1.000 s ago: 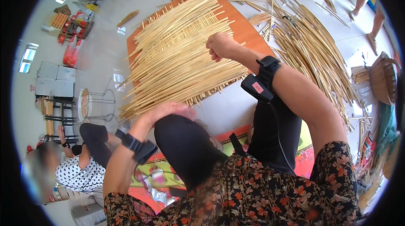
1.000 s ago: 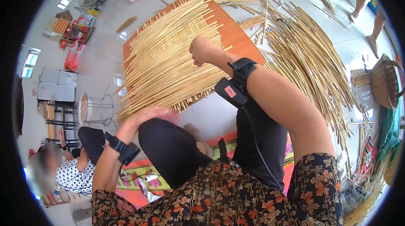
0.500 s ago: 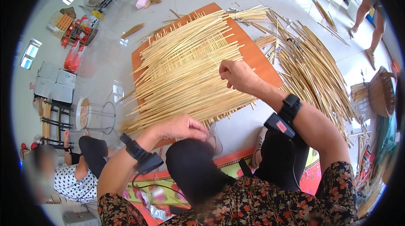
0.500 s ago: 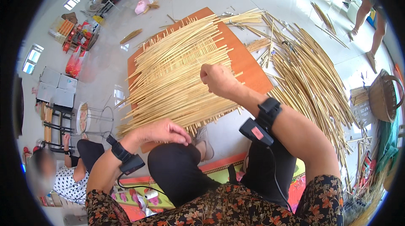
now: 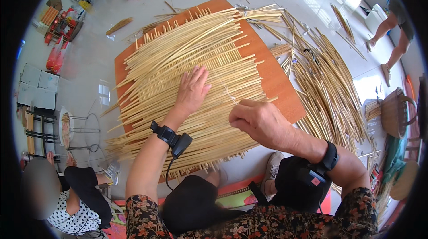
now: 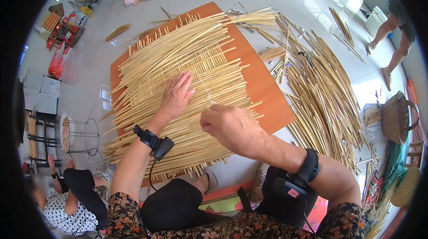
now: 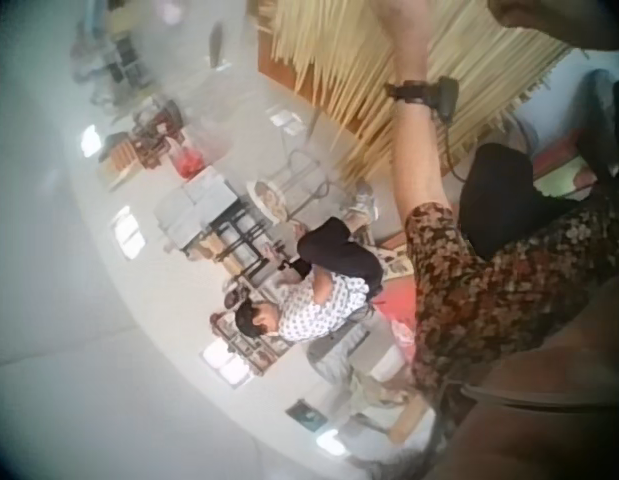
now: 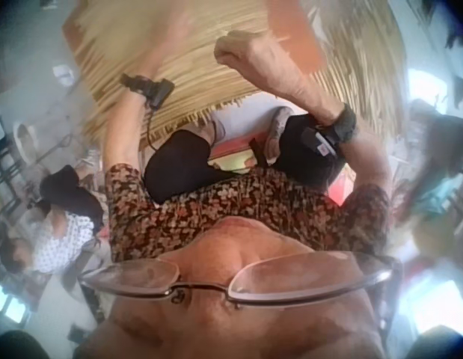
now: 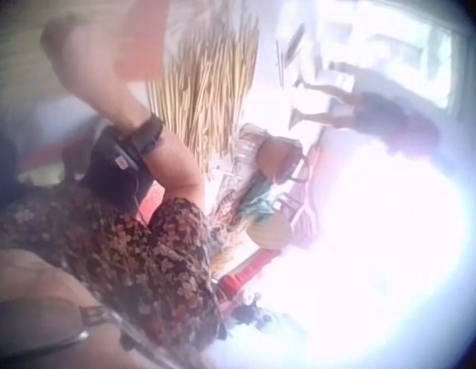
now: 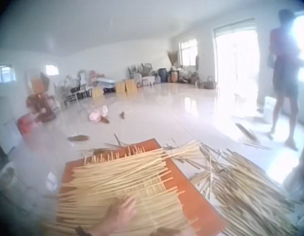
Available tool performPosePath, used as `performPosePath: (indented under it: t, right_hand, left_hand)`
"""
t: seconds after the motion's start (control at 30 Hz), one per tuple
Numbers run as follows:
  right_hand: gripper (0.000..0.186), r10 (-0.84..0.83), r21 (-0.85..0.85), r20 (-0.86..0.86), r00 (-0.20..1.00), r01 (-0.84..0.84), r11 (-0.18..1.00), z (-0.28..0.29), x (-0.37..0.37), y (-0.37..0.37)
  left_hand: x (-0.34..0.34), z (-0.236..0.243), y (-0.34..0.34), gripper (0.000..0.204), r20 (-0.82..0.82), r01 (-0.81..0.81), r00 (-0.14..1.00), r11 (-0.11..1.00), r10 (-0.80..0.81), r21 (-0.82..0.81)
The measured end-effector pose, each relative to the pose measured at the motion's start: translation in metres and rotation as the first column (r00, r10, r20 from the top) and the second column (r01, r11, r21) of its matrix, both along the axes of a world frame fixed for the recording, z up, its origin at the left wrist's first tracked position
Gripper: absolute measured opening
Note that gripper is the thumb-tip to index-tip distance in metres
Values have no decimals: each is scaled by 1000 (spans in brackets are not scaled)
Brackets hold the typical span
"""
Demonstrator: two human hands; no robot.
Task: The person weaves thin bamboo strips into a mat by hand, repeatedly inserting and adjusting strips to form a grid pattern. The person works on a large partially completed mat laid on an orange board, handling individual strips one at a time.
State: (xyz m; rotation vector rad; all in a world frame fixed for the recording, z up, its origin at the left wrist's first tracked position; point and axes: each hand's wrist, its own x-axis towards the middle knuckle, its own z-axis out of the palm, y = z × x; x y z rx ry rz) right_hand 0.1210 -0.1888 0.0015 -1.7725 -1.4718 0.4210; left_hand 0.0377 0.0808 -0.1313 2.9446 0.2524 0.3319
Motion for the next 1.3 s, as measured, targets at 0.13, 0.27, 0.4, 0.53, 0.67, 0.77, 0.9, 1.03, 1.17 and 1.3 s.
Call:
performPosePath:
  t: [0.13, 0.27, 0.4, 0.53, 0.67, 0.77, 0.9, 1.03, 1.17, 1.3]
  right_hand:
    - [9, 39, -34, 45, 998, -37, 999, -5, -9, 2]
    - [15, 177, -114, 150, 973, -161, 980, 14, -21, 12]
    - [18, 113, 33, 197, 974, -122, 992, 7, -36, 33]
    - [18, 106, 34, 252, 962, -118, 992, -8, -42, 37]
    - [18, 105, -2, 280, 954, -109, 994, -14, -41, 38]
    - [18, 94, 62, 296, 951, -117, 991, -13, -46, 37]
    - [18, 125, 86, 290, 949, -156, 984, -3, -42, 38]
    - [16, 103, 100, 274, 956, -135, 986, 11, -25, 29]
    - [19, 109, 76, 294, 950, -137, 988, 19, -23, 29]
    - [19, 104, 61, 294, 950, -127, 990, 25, -27, 24]
  left_hand:
    - [4, -21, -3, 69, -46, -10, 999, 1000, 9, -4]
    - [7, -23, -7, 73, -91, -25, 996, 1000, 24, -18]
    - [3, -18, -11, 72, -106, -33, 994, 999, 28, -39]
    - [-1, -18, -15, 73, -84, -35, 996, 999, 33, -23]
    - [1, -16, -18, 72, -89, -42, 995, 999, 41, -7]
    - [2, -14, -21, 71, -90, -49, 995, 999, 47, -13]
    - [-4, -24, -16, 69, -61, -60, 996, 998, 59, -12]
    - [-2, -24, -17, 69, -33, -59, 998, 998, 59, 14]
    - [-5, -25, -19, 71, 17, -77, 997, 997, 77, -6]
    - [-8, -18, -22, 72, -66, -93, 994, 994, 89, -50]
